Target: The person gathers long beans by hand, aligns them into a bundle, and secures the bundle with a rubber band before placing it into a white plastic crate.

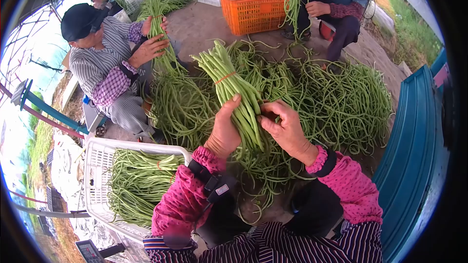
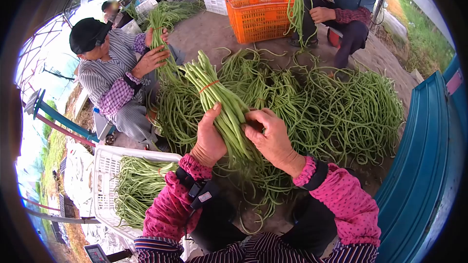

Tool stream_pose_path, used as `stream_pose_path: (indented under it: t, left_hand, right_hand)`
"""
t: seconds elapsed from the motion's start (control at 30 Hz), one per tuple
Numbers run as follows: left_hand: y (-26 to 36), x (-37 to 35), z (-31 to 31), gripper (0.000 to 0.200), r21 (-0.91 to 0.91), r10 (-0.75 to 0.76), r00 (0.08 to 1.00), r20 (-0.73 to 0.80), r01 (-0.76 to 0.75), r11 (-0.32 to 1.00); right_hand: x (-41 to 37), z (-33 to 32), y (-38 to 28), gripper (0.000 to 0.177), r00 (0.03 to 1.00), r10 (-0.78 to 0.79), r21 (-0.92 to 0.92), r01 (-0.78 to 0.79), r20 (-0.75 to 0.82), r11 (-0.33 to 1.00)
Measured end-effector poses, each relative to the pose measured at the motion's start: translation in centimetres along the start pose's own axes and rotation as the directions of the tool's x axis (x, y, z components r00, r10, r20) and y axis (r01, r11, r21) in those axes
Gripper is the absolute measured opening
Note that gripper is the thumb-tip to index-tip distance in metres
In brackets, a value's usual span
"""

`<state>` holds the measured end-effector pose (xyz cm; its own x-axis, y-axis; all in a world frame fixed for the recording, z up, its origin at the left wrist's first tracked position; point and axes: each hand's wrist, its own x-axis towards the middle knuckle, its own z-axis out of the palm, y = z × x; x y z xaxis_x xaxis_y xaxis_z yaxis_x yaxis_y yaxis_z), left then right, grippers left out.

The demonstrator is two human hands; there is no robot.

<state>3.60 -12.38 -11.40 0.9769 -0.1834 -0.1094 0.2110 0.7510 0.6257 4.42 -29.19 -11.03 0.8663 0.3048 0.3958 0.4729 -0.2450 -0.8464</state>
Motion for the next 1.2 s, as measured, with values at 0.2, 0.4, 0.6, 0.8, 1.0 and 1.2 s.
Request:
stream_pose_path:
  t: [0.2,0.4,0.6,0.8,1.0,1.2]
  left_hand:
    - [-0.1,0.3,0.2,0.041,-0.059,-0.068,0.997,-0.04,0.066,0.996]
    - [-0.1,0.2,0.2,0.04,-0.037,-0.096,0.995,-0.038,0.095,0.995]
    - [-0.2,0.5,0.3,0.036,-0.058,-0.138,0.985,-0.102,0.133,0.989]
    - [-0.6,0.2,0.0,0.031,-0.1,-0.154,0.979,-0.131,0.141,0.985]
    - [-1.6,0.5,0.0,0.032,-0.106,-0.114,0.951,-0.289,0.087,0.991]
    - [-2.1,0.7,-0.5,0.03,-0.078,-0.128,0.937,-0.325,0.109,0.991]
  right_hand:
    - [0.4,-0.7,0.3,0.022,0.969,0.226,0.17,-0.241,0.101,0.956]
    - [1.7,-2.7,-1.6,0.016,0.865,0.411,0.497,-0.501,0.286,0.708]
    - [1.8,-2.8,-1.8,0.021,0.85,0.366,0.34,-0.496,0.379,0.799]
    - [0.5,-1.1,-1.2,0.023,0.902,0.309,0.147,-0.364,0.3,0.92]
    - [-1.4,-0.9,-1.4,0.021,0.973,0.11,-0.195,-0.07,0.202,0.978]
    - [-2.9,-2.0,-2.7,0.021,0.955,0.165,-0.202,-0.116,0.245,0.972]
